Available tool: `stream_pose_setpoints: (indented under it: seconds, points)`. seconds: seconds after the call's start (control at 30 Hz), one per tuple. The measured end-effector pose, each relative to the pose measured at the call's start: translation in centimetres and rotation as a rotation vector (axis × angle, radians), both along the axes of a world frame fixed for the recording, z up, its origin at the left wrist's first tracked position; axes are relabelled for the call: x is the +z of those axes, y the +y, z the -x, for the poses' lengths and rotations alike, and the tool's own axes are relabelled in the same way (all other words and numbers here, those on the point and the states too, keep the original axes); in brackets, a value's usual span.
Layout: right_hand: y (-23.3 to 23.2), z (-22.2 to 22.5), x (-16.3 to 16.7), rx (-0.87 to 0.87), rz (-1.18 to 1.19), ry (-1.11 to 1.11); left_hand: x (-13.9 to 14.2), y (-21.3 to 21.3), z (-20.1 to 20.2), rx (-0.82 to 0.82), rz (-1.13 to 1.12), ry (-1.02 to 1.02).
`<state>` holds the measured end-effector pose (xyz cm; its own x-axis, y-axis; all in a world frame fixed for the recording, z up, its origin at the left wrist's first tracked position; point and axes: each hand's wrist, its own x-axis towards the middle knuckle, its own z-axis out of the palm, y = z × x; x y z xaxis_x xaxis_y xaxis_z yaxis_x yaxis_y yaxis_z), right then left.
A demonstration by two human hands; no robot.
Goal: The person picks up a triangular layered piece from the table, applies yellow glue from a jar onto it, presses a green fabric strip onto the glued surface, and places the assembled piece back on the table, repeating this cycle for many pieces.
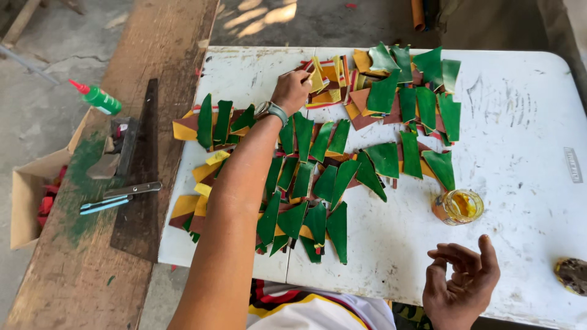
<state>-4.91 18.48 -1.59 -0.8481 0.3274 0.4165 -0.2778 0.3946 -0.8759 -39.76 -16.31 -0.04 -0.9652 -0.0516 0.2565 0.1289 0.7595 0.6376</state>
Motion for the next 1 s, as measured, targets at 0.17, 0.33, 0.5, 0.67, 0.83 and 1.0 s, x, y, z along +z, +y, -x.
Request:
stream_pose_setpoints:
  seconds: [0.17, 0.33, 0.5, 0.67, 0.83, 1.0]
  points:
    - [-0.8, -0.3, 0.0, 0.040, -0.028, -0.016, -0.2, 1.1, -0.9, 0.022, 0.090, -0.024]
    - [-2.2, 0.1, 0.7, 0.025, 0.008, 0.012, 0.1, 2.4, -0.5, 0.142, 0.144, 0.060]
    - [-2.7, 0.2, 1.5, -0.029, 0.010, -0.040, 0.2, 1.2, -0.1, 0.075, 0.116, 0.152]
    - [-1.8, -0.1, 1.9, -0.035, 0.008, -0.084, 1.4, -0.1, -0.6, 0.112, -0.097, 0.298]
    - [-1.1, -0.4, 2.6, -0.103, 0.003, -0.107, 4.5, -1.6, -1.7, 0.209, -0.137, 0.406]
    - [-1.7, -1.6, 3.6, -0.062, -0.037, -0.045, 6.5, -4.4, -3.3, 0.316, -0.176, 0.507]
